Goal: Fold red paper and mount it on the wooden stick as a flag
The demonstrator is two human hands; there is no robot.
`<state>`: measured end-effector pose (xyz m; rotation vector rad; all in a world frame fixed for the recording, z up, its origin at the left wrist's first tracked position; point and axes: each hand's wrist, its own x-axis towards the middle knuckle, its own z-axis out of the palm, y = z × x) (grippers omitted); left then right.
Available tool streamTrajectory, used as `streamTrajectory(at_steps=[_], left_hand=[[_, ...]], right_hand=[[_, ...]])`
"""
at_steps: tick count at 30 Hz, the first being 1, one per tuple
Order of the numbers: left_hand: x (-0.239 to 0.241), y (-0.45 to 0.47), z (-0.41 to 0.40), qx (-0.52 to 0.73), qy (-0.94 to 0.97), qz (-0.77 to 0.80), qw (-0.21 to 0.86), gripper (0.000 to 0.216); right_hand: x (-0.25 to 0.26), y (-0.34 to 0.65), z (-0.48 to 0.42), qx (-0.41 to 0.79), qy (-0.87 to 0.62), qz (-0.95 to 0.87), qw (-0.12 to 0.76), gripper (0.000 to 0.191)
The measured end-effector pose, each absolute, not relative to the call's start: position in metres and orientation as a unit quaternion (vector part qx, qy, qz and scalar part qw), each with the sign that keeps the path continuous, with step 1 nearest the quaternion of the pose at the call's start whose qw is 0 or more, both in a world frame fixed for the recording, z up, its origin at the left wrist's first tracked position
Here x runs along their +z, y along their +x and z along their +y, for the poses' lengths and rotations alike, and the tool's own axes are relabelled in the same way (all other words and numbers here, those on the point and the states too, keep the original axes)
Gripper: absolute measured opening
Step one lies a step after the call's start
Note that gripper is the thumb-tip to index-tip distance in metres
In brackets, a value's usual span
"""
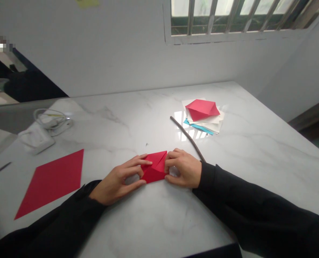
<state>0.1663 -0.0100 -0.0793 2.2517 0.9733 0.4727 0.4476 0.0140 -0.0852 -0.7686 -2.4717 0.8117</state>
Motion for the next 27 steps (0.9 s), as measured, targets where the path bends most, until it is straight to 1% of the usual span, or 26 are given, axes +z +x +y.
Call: streamTrajectory(at_steps=[3, 6, 7, 10, 13, 15, 17, 18, 20, 22, 27], left_hand=[[-0.0785, 0.1699, -0.0111, 0.196, 0.850, 0.375, 0.314, 0.003], [-0.0775, 0.1725, -0.0112, 0.206, 0.846, 0.380, 0.311, 0.003], [-0.0773, 0.1729, -0.0111, 0.205, 0.846, 0.382, 0.311, 0.004], [-0.0772, 0.1731, -0.0107, 0.198, 0.845, 0.387, 0.313, 0.013], [-0.0775, 0.1731, -0.0108, 0.195, 0.843, 0.391, 0.315, 0.017], [-0.0778, 0.1734, -0.0112, 0.198, 0.842, 0.392, 0.315, 0.014], [-0.0784, 0.1737, -0.0119, 0.204, 0.839, 0.395, 0.314, 0.007], [-0.0789, 0.1738, -0.0122, 0.207, 0.836, 0.399, 0.313, 0.009], [-0.0800, 0.1736, -0.0129, 0.210, 0.832, 0.412, 0.307, 0.025], [-0.0812, 0.1733, -0.0132, 0.210, 0.833, 0.415, 0.300, 0.035], [-0.0814, 0.1735, -0.0127, 0.220, 0.854, 0.374, 0.287, 0.031]], right_hand=[[-0.0865, 0.4456, 0.0135, 0.297, -0.281, -0.885, 0.221, 0.009], [-0.0892, 0.4456, 0.0135, 0.299, -0.291, -0.881, 0.225, 0.021], [-0.0901, 0.4461, 0.0138, 0.302, -0.291, -0.880, 0.224, 0.022], [-0.0912, 0.4482, 0.0148, 0.320, -0.280, -0.878, 0.220, 0.019], [-0.0901, 0.4483, 0.0152, 0.327, -0.283, -0.874, 0.221, 0.019], [-0.0891, 0.4472, 0.0151, 0.327, -0.291, -0.871, 0.223, 0.016], [-0.0886, 0.4460, 0.0148, 0.327, -0.296, -0.868, 0.228, 0.012], [-0.0887, 0.4456, 0.0146, 0.328, -0.297, -0.866, 0.233, 0.014], [-0.0891, 0.4454, 0.0143, 0.327, -0.302, -0.862, 0.242, 0.023], [-0.0895, 0.4457, 0.0139, 0.322, -0.302, -0.863, 0.245, 0.030], [-0.0892, 0.4459, 0.0126, 0.309, -0.273, -0.874, 0.256, 0.039]])
